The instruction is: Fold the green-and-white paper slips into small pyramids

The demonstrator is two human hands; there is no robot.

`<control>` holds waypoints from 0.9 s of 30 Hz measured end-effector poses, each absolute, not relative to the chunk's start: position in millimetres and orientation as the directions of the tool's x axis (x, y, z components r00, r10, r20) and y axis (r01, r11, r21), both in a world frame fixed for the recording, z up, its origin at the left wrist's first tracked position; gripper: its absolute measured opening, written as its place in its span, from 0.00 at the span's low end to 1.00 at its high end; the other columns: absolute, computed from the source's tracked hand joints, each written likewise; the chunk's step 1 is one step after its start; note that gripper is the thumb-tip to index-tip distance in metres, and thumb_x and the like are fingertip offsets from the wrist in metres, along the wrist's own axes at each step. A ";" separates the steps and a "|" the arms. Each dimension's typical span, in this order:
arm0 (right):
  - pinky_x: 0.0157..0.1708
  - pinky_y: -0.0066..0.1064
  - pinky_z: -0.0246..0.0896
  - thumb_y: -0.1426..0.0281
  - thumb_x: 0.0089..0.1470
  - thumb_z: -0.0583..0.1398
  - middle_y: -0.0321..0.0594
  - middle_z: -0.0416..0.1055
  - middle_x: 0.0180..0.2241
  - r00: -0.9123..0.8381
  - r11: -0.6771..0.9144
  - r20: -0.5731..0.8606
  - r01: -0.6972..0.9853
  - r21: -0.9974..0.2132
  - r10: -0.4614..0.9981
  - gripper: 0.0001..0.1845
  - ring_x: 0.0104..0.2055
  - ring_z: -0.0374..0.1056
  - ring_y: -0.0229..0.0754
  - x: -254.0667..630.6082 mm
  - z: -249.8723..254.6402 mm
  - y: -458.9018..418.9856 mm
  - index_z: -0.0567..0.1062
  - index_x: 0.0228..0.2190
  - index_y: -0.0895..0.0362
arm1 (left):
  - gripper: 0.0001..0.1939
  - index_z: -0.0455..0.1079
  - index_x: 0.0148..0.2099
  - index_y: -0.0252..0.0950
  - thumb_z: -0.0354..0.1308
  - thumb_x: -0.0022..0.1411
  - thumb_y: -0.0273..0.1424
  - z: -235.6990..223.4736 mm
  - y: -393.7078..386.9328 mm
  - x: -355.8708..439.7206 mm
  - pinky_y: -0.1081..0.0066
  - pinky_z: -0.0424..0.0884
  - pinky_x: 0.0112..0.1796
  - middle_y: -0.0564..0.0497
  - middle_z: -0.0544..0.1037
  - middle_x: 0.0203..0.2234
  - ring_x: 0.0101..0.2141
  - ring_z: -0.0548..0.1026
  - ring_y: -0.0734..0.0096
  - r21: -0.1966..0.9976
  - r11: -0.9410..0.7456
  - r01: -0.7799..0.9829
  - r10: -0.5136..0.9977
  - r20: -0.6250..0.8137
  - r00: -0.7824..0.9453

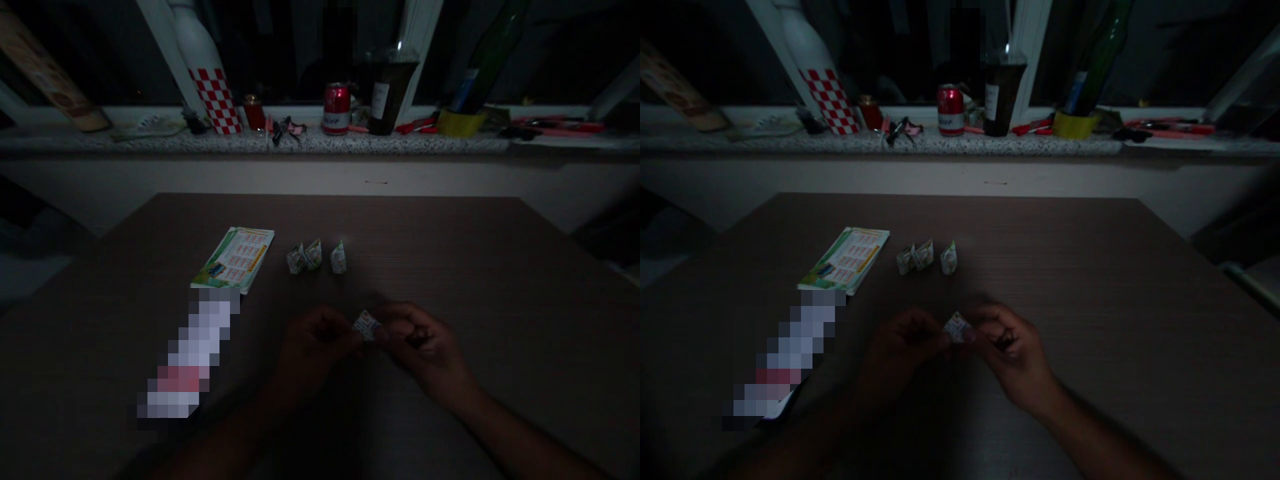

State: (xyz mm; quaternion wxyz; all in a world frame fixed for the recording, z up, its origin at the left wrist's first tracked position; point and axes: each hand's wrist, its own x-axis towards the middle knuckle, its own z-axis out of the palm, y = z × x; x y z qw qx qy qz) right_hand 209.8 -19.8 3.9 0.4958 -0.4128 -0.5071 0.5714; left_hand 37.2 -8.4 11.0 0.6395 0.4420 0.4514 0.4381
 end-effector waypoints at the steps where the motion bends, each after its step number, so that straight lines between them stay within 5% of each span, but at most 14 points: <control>1: 0.29 0.26 0.70 0.67 0.54 0.63 0.37 0.78 0.24 -0.168 0.022 0.047 -0.151 -0.988 0.985 0.07 0.25 0.74 0.37 210.4 5.0 -19.9 0.74 0.35 0.55 | 0.07 0.71 0.26 0.33 0.67 0.48 0.28 10.4 -7.7 36.4 0.76 0.69 0.27 0.54 0.77 0.18 0.23 0.74 0.74 0.958 0.230 -0.173 0.957 -0.190 0.220; 6: 0.26 0.25 0.71 0.68 0.52 0.64 0.37 0.79 0.24 -0.108 0.051 0.062 -0.108 -0.993 0.992 0.05 0.25 0.75 0.38 212.8 6.1 -17.4 0.76 0.33 0.56 | 0.06 0.78 0.35 0.35 0.64 0.53 0.30 8.8 -6.2 29.7 0.72 0.73 0.34 0.51 0.82 0.27 0.30 0.79 0.68 0.982 0.186 -0.031 0.952 -0.172 0.253; 13: 0.33 0.28 0.74 0.73 0.46 0.67 0.37 0.80 0.32 -0.090 0.179 0.172 0.073 -0.981 0.981 0.14 0.32 0.77 0.41 213.9 -3.0 -16.1 0.78 0.38 0.53 | 0.14 0.75 0.48 0.40 0.57 0.61 0.32 10.6 -7.0 25.0 0.68 0.71 0.43 0.49 0.82 0.40 0.40 0.78 0.64 0.937 -0.161 0.311 0.941 0.050 0.334; 21: 0.36 0.30 0.71 0.72 0.52 0.64 0.39 0.79 0.36 -0.199 0.301 0.251 0.279 -0.912 0.947 0.16 0.33 0.75 0.41 216.3 -3.8 -17.9 0.76 0.44 0.52 | 0.17 0.72 0.53 0.41 0.57 0.61 0.34 3.8 -9.5 24.5 0.70 0.71 0.34 0.50 0.82 0.34 0.31 0.78 0.65 0.852 -0.270 0.450 0.925 0.100 0.366; 27: 0.36 0.32 0.68 0.78 0.51 0.60 0.43 0.74 0.38 -0.273 0.386 0.300 0.361 -0.849 0.914 0.16 0.38 0.72 0.43 217.0 -6.5 -17.2 0.75 0.43 0.55 | 0.15 0.73 0.50 0.41 0.55 0.61 0.30 3.9 -10.3 27.4 0.68 0.71 0.42 0.49 0.81 0.41 0.39 0.79 0.63 0.824 -0.335 0.456 0.923 0.188 0.337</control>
